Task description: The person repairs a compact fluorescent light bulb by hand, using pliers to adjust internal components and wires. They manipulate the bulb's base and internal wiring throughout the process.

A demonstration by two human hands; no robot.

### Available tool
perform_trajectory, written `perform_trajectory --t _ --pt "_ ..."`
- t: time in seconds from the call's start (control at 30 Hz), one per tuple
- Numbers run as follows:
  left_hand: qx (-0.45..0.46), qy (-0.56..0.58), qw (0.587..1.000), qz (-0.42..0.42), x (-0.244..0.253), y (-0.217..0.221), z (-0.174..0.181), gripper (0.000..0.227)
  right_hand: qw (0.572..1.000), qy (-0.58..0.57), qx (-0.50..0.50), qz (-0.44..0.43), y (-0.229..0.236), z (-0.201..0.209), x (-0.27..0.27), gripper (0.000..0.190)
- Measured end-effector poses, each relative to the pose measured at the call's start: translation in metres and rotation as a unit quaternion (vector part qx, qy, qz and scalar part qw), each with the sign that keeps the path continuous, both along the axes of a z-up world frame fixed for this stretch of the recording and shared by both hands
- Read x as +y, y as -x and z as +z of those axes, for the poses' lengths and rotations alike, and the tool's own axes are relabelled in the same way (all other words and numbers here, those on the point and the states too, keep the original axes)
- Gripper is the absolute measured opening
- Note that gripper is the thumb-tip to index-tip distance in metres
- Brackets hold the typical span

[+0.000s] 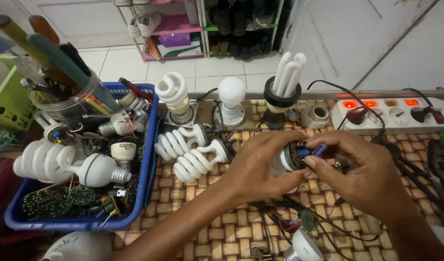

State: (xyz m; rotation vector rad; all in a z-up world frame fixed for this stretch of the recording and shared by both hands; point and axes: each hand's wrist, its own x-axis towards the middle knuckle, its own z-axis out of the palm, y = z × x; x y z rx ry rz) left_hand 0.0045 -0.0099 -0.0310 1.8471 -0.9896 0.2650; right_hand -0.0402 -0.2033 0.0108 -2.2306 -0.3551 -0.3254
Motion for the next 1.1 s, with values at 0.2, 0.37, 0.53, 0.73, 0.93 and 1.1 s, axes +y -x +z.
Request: perform_trajectory --t 0.2,0.37,0.53,0.73,0.93,1.1 --pt "-0.01 0.029 0.999 0.01 0.001 -0.001 -0.002 0.051 0.999 0.025 -0.039 0.0 -0.002 -0.006 0.0 0.02" --pt "-0.03 0.048 0.998 0.036 -0.003 -0.002 -0.005 0.05 0.999 0.02 -0.031 0.012 -0.004 -0.008 -0.001 0.023" --pt "-0.028 0.044 0.997 0.052 -0.005 -0.001 -0.009 0.051 0.994 -0.075 0.08 0.002 0.002 0.003 0.008 0.04" --pt "-0.078 0.06 0.991 0.089 -0.004 0.002 -0.007 0.045 0.947 0.189 -0.261 -0.004 0.011 0.006 0.011 0.022" --pt "-0.078 0.022 0.989 0.127 -0.008 0.001 -0.012 0.052 0.932 0.181 -0.303 0.077 0.002 -0.003 0.016 0.02" --pt "-0.099 -0.001 0.989 0.113 -0.01 0.005 0.0 0.042 0.941 0.151 -0.289 0.095 0.003 0.005 0.013 0.024"
